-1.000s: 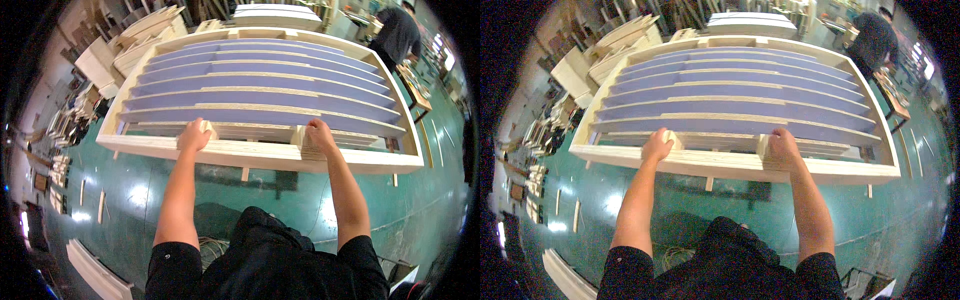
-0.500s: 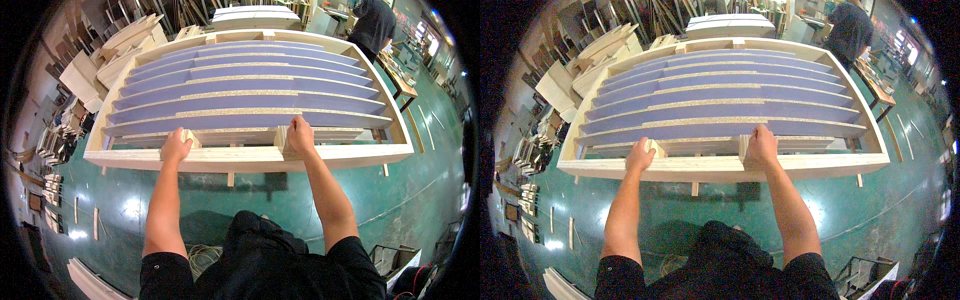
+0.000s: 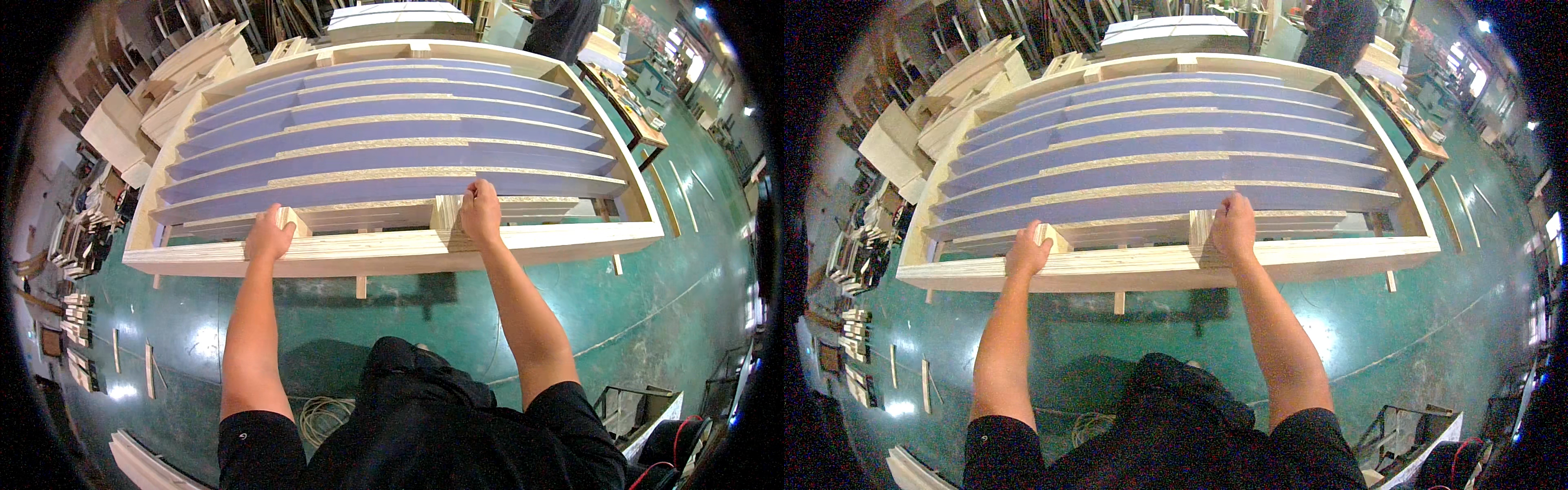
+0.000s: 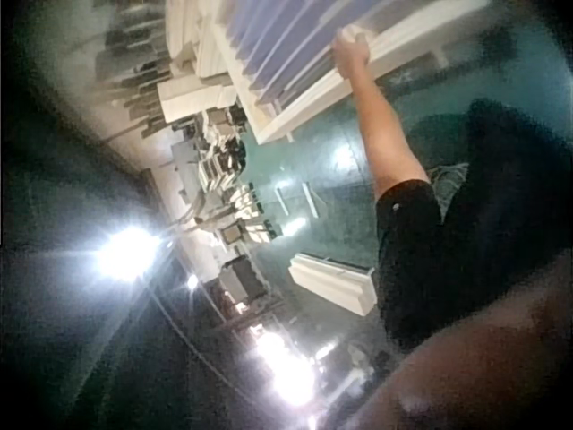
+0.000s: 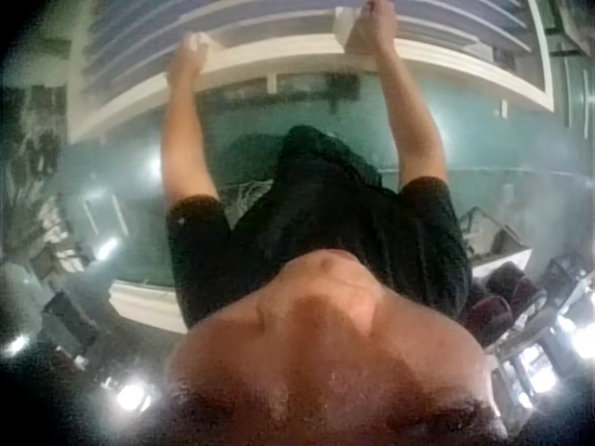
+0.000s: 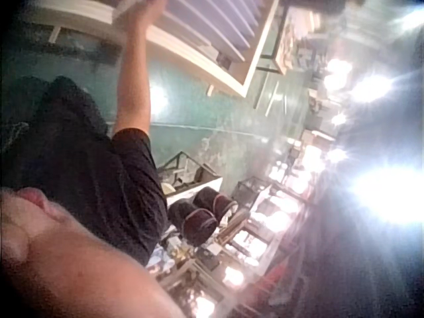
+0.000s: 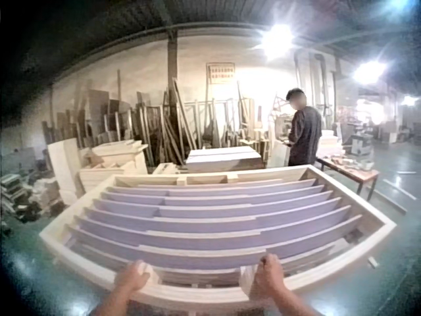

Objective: The person assembles a large wooden frame structure in a workshop. They position long wooden planks onto a base, secure them using a pneumatic nail gun, and then place small wooden blocks as spacers between the planks. The person works on the frame from a standing position, occasionally moving around the structure to access different sides.

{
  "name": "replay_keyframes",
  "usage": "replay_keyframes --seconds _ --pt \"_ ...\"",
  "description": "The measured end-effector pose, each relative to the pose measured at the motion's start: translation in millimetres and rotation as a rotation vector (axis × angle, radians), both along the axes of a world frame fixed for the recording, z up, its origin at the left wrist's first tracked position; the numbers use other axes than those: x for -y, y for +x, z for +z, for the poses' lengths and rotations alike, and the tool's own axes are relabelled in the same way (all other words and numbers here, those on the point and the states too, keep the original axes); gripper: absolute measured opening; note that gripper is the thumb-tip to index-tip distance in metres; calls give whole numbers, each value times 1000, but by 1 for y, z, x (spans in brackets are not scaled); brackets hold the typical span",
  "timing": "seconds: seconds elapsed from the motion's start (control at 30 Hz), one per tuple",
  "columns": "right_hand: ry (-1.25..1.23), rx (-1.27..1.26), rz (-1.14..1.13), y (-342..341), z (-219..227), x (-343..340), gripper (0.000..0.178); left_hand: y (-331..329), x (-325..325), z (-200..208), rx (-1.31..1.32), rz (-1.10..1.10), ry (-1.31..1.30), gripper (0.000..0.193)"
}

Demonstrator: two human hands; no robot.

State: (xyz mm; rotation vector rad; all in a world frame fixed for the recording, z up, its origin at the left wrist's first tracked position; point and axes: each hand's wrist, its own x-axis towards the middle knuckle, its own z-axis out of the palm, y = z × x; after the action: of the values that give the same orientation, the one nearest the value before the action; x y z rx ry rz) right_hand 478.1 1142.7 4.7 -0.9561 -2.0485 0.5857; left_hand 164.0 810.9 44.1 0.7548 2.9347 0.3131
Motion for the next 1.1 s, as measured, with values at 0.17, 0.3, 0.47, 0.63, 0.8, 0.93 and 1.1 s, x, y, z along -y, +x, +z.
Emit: replay_keyframes --seconds 0.17,0.3,0.47,0.63,0.8,0.93,1.1 --pt "-73 39 -13 0 2 0 11 -1 -2 -5 -13 -5 7 69" --pt "-36 9 -4 -2 1 1 11 0 3 -6 -47 -29 52 68" --pt "-26 9 -26 -2 -2 -1 10 0 -1 -6 -54 -40 60 67" --pt "-9 -29 0 0 -2 0 10 2 -2 -5 -49 -46 47 67" --pt "-44 -25 -20 -2 -1 3 13 -10 0 -12 -79 -62 32 66" --pt "-31 2 3 1 -2 1 16 -5 -3 -11 -68 -52 34 64" --pt "-53 2 11 2 3 3 19 -6 0 -14 -102 -59 63 64"
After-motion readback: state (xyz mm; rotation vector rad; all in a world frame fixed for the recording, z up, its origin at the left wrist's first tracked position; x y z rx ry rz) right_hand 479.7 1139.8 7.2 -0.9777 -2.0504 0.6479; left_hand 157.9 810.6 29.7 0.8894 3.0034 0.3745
